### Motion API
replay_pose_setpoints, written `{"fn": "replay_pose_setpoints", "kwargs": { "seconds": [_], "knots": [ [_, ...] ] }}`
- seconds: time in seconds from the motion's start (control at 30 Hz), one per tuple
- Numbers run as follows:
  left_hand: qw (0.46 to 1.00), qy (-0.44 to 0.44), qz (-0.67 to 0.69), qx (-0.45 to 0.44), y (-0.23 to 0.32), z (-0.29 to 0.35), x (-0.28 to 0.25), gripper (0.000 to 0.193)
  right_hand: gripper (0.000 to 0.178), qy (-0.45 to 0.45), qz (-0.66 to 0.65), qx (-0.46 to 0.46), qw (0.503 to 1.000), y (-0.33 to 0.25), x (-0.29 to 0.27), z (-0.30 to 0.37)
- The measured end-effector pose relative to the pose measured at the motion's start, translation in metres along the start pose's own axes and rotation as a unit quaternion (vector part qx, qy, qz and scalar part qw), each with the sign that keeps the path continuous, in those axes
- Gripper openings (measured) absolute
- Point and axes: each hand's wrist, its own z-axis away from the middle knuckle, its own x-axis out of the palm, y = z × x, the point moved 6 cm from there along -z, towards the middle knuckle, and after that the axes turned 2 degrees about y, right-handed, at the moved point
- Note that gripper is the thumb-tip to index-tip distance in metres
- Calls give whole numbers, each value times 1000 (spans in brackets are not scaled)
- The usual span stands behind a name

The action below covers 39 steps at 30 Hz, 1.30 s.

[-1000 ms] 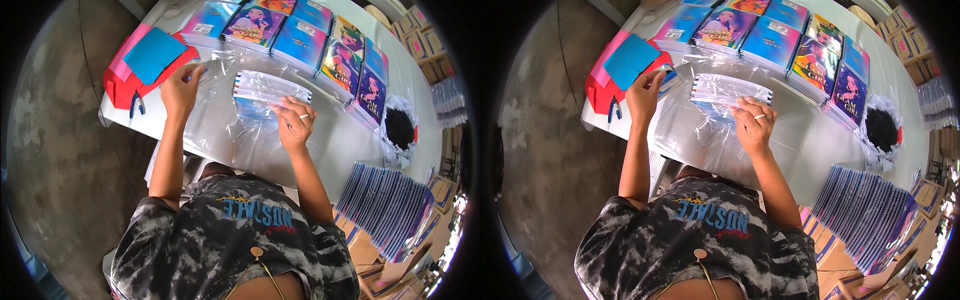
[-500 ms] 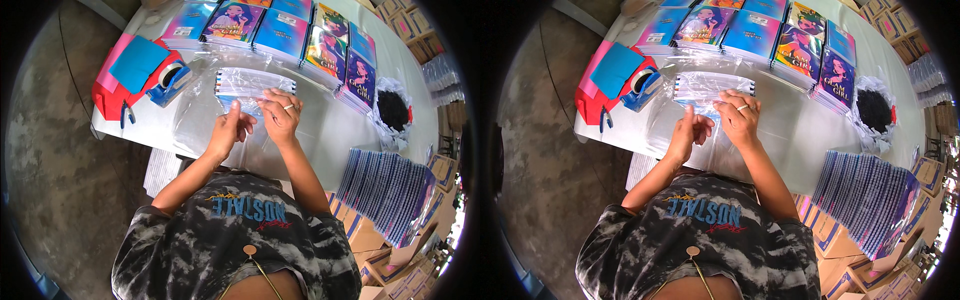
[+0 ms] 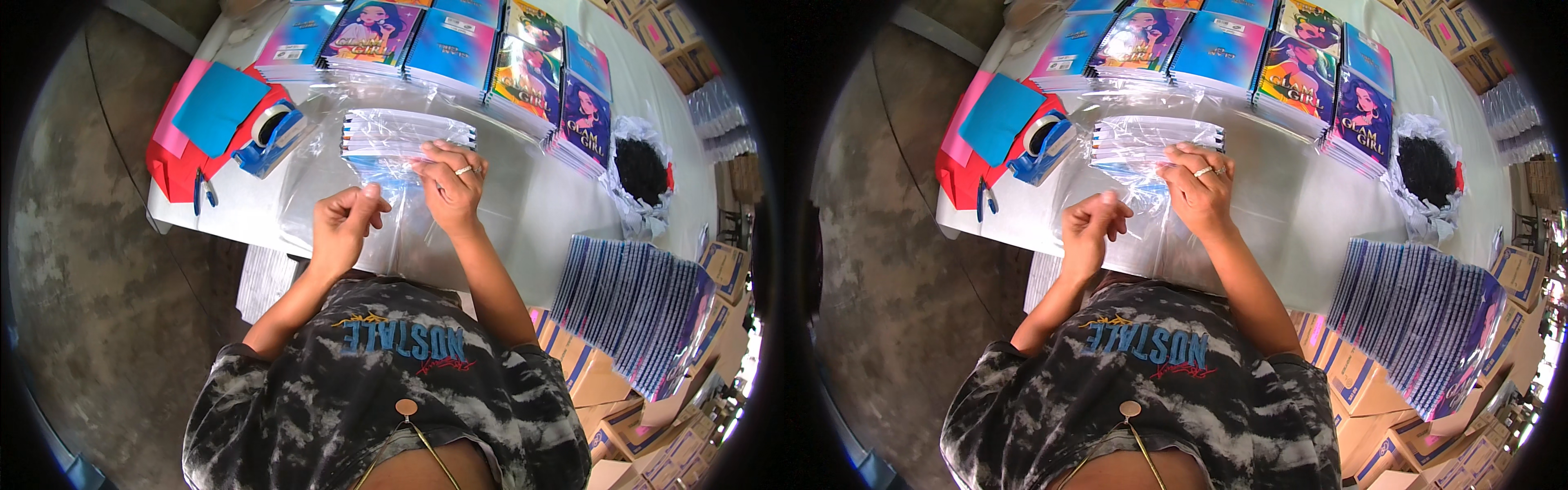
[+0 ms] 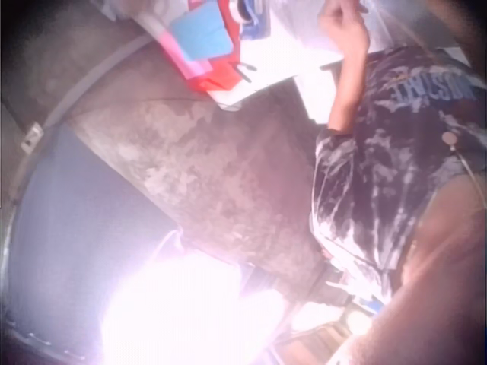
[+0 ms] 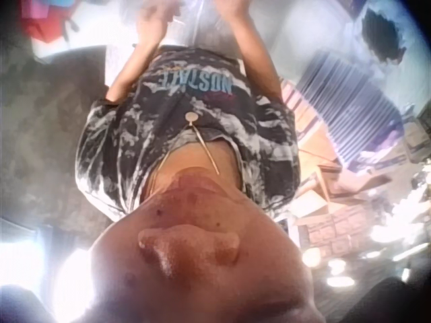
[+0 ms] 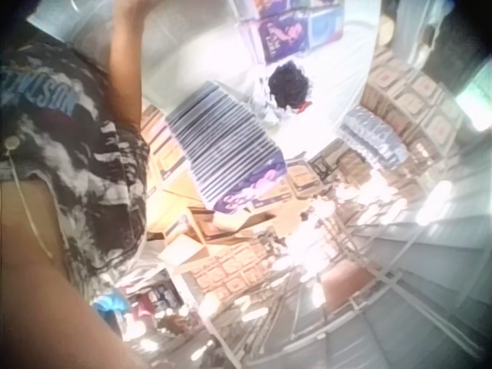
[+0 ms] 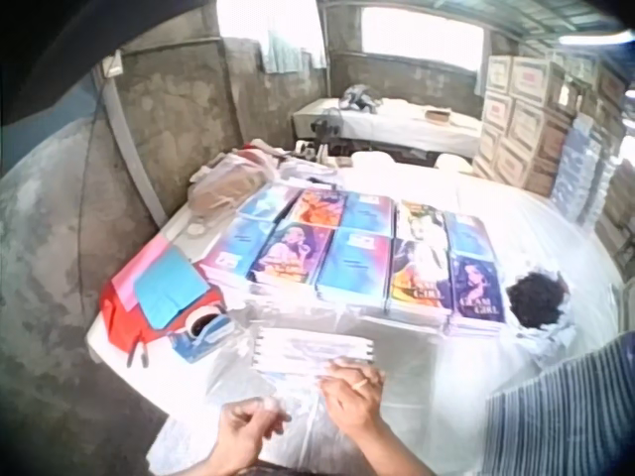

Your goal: The person places spiral-bound notebooks into clear plastic bags and seals them with tape. The person repeatedly picks up a notebook, inserts it into a bag, and uses a tape dispenser to seal the bag before stacking it.

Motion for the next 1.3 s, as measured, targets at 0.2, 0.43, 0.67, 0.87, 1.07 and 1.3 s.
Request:
{"fn": "replay_pose_setpoints", "kwargs": {
  "seconds": [0.2,0.43,0.67,0.87,1.07,1.3],
  "knots": [
    [973,-21,10,229,65,10,14,27,17,5,-5,0,1000,-2,-2,0],
    [1000,15,12,13,-24,-29,22,33,35,-4,9,-4,1000,0,-1,-1],
    [996,53,-13,-64,-58,-41,9,43,52,-201,115,16,973,-21,2,-14],
    [882,244,-403,14,-87,-67,-115,35,51,-261,63,34,963,-23,-6,-26],
    [837,240,-471,143,-40,-100,-228,76,46,-247,80,35,965,-36,-1,-38],
    [868,267,-411,86,-75,-81,-216,66,62,-301,70,53,949,-54,20,-60]
  ]
}}
